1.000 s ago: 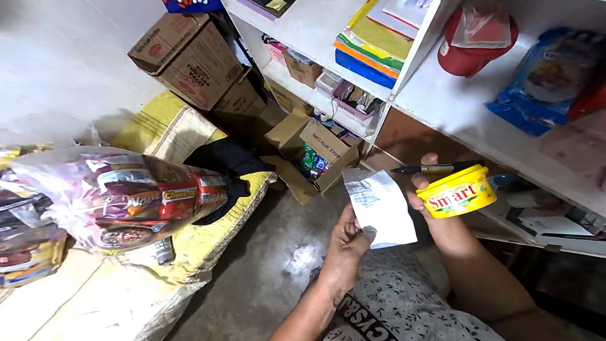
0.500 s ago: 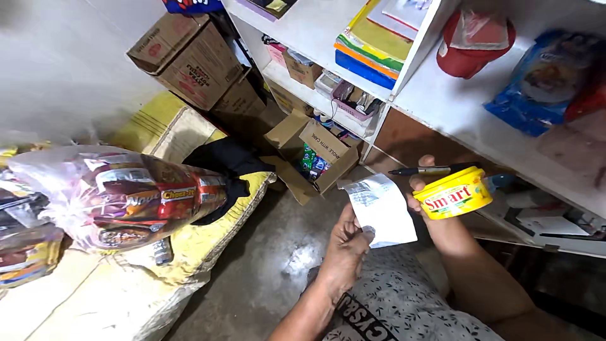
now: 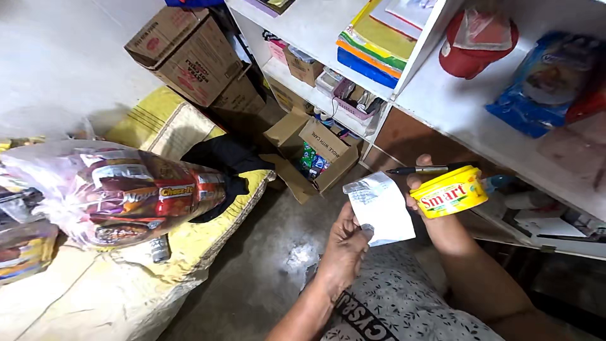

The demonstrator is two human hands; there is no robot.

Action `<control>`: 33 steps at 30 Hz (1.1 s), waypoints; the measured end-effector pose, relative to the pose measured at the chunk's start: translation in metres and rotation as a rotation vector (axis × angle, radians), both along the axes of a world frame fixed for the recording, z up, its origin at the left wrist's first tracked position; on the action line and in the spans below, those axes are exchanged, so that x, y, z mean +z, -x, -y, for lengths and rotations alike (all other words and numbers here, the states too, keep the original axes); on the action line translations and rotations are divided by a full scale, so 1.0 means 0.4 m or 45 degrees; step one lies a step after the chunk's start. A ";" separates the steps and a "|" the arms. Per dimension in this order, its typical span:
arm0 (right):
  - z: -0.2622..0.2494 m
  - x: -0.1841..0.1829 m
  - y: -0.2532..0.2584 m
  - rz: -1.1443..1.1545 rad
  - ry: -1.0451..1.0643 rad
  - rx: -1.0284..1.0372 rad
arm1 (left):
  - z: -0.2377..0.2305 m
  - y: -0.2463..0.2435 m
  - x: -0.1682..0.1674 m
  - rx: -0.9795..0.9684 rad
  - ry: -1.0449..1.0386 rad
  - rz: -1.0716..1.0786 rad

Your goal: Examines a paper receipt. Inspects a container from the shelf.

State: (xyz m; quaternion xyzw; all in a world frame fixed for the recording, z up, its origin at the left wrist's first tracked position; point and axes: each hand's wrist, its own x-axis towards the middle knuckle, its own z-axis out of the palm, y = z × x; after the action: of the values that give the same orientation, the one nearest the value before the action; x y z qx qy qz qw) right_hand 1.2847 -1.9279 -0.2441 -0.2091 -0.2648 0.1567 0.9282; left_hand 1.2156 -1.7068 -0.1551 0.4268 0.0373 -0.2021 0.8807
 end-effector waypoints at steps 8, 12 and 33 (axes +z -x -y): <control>0.006 -0.023 0.001 -0.008 0.036 -0.041 | -0.002 -0.001 -0.006 0.015 0.006 -0.004; -0.006 -0.006 -0.003 0.024 0.070 -0.061 | -0.003 -0.002 -0.005 0.013 0.009 0.009; -0.041 0.067 -0.037 -0.002 0.136 -0.093 | -0.025 -0.012 0.023 0.061 0.115 0.091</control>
State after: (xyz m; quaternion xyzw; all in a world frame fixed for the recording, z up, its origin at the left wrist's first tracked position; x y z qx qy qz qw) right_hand 1.2993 -1.9113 -0.2171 -0.2677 -0.2475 0.1368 0.9211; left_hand 1.2202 -1.6970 -0.1458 0.3925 0.0067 -0.1671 0.9044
